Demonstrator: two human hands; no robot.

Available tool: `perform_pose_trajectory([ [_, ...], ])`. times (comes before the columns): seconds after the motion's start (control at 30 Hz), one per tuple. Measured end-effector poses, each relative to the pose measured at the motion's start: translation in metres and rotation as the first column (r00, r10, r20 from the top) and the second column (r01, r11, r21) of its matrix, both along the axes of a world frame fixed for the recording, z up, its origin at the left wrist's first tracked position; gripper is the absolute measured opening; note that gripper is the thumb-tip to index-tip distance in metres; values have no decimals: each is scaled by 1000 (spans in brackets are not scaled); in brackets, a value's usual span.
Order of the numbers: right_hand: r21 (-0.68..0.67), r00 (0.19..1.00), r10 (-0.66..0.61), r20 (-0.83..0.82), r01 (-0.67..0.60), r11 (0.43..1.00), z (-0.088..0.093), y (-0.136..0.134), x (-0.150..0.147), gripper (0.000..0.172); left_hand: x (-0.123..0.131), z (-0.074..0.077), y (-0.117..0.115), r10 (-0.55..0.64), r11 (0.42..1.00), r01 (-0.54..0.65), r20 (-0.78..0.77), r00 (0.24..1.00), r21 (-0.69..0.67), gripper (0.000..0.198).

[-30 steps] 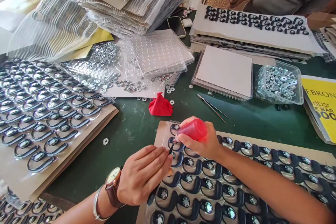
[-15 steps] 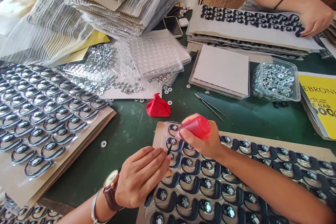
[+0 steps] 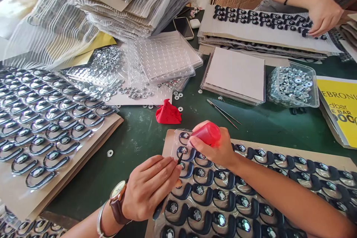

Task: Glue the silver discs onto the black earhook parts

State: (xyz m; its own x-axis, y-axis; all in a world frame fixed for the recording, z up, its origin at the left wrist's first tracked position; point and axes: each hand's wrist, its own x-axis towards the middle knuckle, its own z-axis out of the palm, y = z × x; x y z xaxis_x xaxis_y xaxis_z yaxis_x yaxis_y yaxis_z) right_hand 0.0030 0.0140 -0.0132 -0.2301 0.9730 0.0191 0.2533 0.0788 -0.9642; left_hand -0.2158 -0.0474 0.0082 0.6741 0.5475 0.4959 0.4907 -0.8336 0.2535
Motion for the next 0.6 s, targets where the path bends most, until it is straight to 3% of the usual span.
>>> perform_pose_trajectory([
  [0.37, -22, 999, 36, -7, -36, 999, -1, 0, -2, 23, 0, 0, 0, 19, 1000, -19, -1, 1000, -4, 21],
  [0.6, 36, 995, 21, 93, -24, 999, 3, 0, 2, 23, 0, -3, 1, 28, 999, -26, 43, 999, -45, 22],
])
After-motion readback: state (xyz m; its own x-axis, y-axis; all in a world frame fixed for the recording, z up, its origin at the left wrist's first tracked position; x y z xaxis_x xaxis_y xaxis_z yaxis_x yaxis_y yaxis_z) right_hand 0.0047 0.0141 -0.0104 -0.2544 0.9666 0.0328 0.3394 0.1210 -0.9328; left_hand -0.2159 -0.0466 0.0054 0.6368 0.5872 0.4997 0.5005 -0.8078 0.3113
